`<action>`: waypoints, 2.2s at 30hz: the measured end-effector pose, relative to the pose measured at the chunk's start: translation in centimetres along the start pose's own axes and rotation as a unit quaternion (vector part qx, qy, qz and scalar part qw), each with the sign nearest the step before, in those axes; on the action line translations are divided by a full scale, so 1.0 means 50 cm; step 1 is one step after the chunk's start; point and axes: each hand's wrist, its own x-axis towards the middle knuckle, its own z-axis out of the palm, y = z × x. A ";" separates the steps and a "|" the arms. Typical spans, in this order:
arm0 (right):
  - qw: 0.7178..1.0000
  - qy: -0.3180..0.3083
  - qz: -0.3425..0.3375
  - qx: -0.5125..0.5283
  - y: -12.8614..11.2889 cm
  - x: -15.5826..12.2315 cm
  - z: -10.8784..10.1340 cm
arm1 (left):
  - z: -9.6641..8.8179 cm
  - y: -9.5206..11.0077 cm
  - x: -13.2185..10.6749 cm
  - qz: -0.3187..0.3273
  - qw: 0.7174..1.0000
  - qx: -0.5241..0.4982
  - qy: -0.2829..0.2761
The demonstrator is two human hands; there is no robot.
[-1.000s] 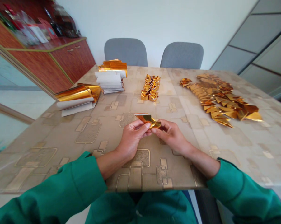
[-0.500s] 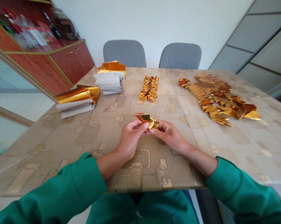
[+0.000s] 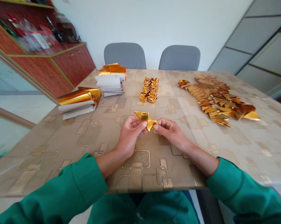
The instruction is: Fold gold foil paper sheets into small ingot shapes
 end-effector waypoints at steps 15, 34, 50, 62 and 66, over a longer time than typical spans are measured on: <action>0.999 -0.039 0.038 0.004 0.000 -0.009 0.015 | -0.001 -0.003 -0.001 0.073 0.995 0.063 -0.013; 0.999 -0.023 0.018 0.013 0.000 -0.007 0.001 | -0.009 -0.015 0.006 0.067 0.993 0.090 -0.039; 1.000 -0.023 0.019 -0.007 0.004 -0.001 -0.010 | -0.009 -0.008 0.009 0.086 0.991 0.097 -0.038; 0.994 -0.071 0.063 0.061 -0.002 -0.007 -0.005 | -0.012 -0.003 0.009 0.124 0.980 0.143 -0.068; 0.996 -0.041 0.055 0.053 -0.005 -0.002 -0.013 | -0.010 0.003 0.011 0.137 0.979 0.140 -0.053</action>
